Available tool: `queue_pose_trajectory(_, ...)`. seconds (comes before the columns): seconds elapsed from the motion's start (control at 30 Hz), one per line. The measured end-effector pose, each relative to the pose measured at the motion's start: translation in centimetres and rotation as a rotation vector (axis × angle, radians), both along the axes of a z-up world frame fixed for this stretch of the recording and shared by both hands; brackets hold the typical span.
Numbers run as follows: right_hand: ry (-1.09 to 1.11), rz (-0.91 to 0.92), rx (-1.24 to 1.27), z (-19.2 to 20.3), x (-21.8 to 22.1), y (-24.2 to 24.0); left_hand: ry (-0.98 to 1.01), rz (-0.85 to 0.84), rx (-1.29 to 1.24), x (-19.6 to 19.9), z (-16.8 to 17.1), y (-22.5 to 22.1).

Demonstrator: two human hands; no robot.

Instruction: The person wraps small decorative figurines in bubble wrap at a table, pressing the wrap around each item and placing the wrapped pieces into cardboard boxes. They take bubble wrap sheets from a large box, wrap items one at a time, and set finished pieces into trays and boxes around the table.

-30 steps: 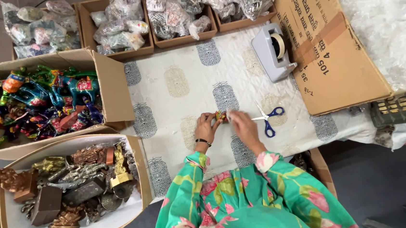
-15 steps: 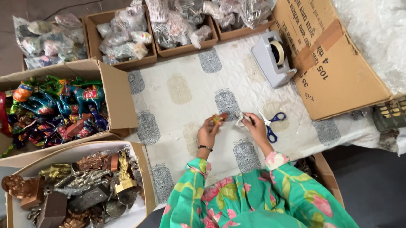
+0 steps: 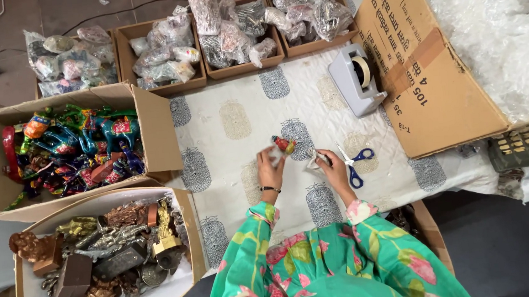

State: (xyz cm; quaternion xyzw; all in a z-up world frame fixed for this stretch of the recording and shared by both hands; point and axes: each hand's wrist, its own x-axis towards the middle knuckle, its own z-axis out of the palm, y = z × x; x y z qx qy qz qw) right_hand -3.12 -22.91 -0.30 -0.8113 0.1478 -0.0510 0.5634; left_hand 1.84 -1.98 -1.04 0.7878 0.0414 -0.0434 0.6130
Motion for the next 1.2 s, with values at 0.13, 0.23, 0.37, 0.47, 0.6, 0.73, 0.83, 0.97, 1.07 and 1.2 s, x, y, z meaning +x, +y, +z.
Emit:
queue_pose_trajectory(0.13, -0.008, -0.005, -0.024, 0.1, 0.1, 0.2, -0.330, 0.002, 0.284, 2.2, 2.7, 0.8)
queue_pose_trajectory(0.23, -0.048, 0.007, -0.032, 0.2, 0.1, 0.2, -0.496, -0.167, 0.508, 4.0, 1.2, 1.4)
queue_pose_trajectory(0.37, -0.045, 0.005, -0.042, 0.1, 0.0, 0.2, -0.115, -0.350, 0.640, 4.1, 4.1, 2.1)
queue_pose_trajectory(0.47, -0.026, 0.010, -0.072, 0.1, 0.0, 0.2, -0.154, -0.243, 0.596, 2.2, 2.7, 2.3)
queue_pose_trajectory(0.6, 0.036, 0.020, -0.160, 2.8, 0.3, 1.6, -0.104, -0.121, 0.179, 0.9, -3.1, 0.6)
queue_pose_trajectory(0.73, -0.237, 0.019, -0.437, 6.4, -0.3, 4.4, 0.246, -0.181, -0.279, 0.0, -6.4, -0.3)
queue_pose_trajectory(0.83, -0.382, 0.108, -0.561, 6.9, -1.1, 5.3, 0.230, -0.197, -0.392, -0.6, -7.4, 0.0)
queue_pose_trajectory(0.97, -0.297, 0.202, -0.533, 8.5, -1.4, 4.5, 0.195, -0.229, -0.307, -0.8, -5.6, 0.1)
queue_pose_trajectory(1.07, -0.199, 0.195, -0.545, 5.7, -2.4, 2.5, 0.183, -0.288, -0.269, -1.0, -4.0, 0.0)
queue_pose_trajectory(1.2, -0.085, 0.143, -0.563, 5.1, -2.3, 1.6, 0.183, -0.246, -0.244, -0.9, -5.4, 0.2)
